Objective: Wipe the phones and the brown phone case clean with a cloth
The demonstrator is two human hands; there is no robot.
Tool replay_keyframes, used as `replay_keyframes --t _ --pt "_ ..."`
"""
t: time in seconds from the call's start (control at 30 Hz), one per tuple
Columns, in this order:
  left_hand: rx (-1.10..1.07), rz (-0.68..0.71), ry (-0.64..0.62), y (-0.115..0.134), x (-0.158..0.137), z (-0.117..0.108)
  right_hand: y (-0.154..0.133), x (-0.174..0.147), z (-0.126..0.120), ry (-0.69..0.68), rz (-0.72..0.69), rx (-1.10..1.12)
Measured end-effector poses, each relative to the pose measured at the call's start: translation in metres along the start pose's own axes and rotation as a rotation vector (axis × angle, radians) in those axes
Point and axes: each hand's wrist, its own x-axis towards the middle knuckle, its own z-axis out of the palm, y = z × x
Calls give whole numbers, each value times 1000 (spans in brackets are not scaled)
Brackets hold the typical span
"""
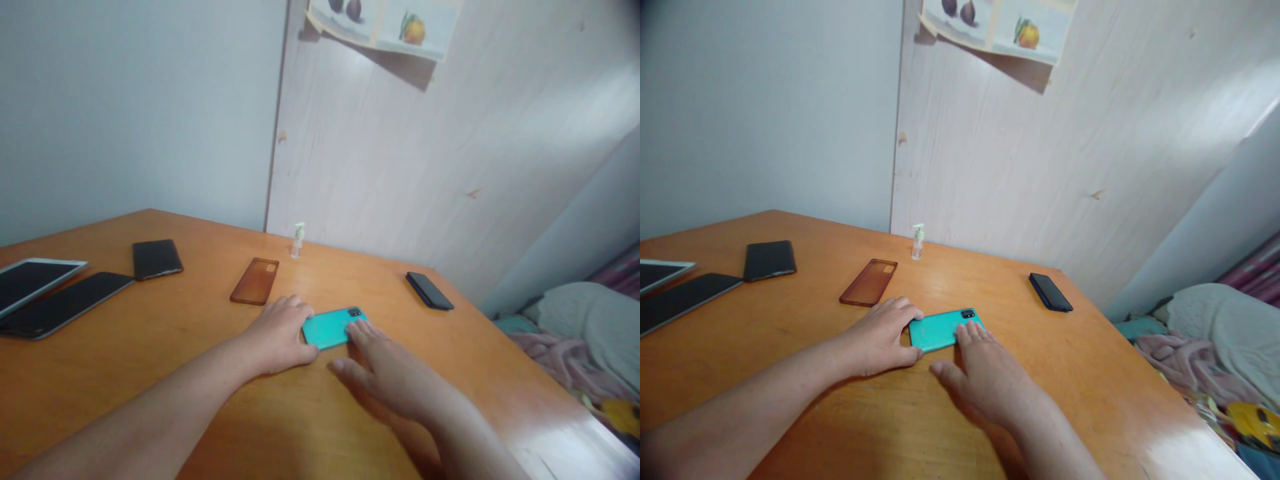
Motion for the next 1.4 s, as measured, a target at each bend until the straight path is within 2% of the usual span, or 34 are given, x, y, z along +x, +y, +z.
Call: replay_keyframes --t 0.1,0.3,0.43,0.5,0.63,0.7,0.87,1.0,1.13,1.27,1.4 --pt "4 -4 -8 1 0 -1 4 3 -1 46 79 -49" --pt "0 -28 -12 3 -1 -1 -10 -3 2 -79 -184 61" --pt "1 -22 -9 3 -1 -1 1 8 -1 37 -39 19" --pt "1 -19 -10 3 0 -1 5 12 0 75 -11 -6" --pt "-1 -4 -12 3 0 -2 -1 15 8 3 -197 19" --pt "0 2 -18 4 0 -2 1 18 10 -31 -233 33" --pt "19 27 -16 5 -1 -5 36 36 12 56 15 -11" --pt "50 55 -44 4 -1 -9 51 44 10 105 16 -11" --pt "98 60 -22 -1 0 -9 39 37 2 125 -25 7" --pt "112 9 51 -6 2 -5 15 22 -5 76 -17 -4" --pt "84 -17 89 -8 4 -1 -8 8 -7 72 -156 29"
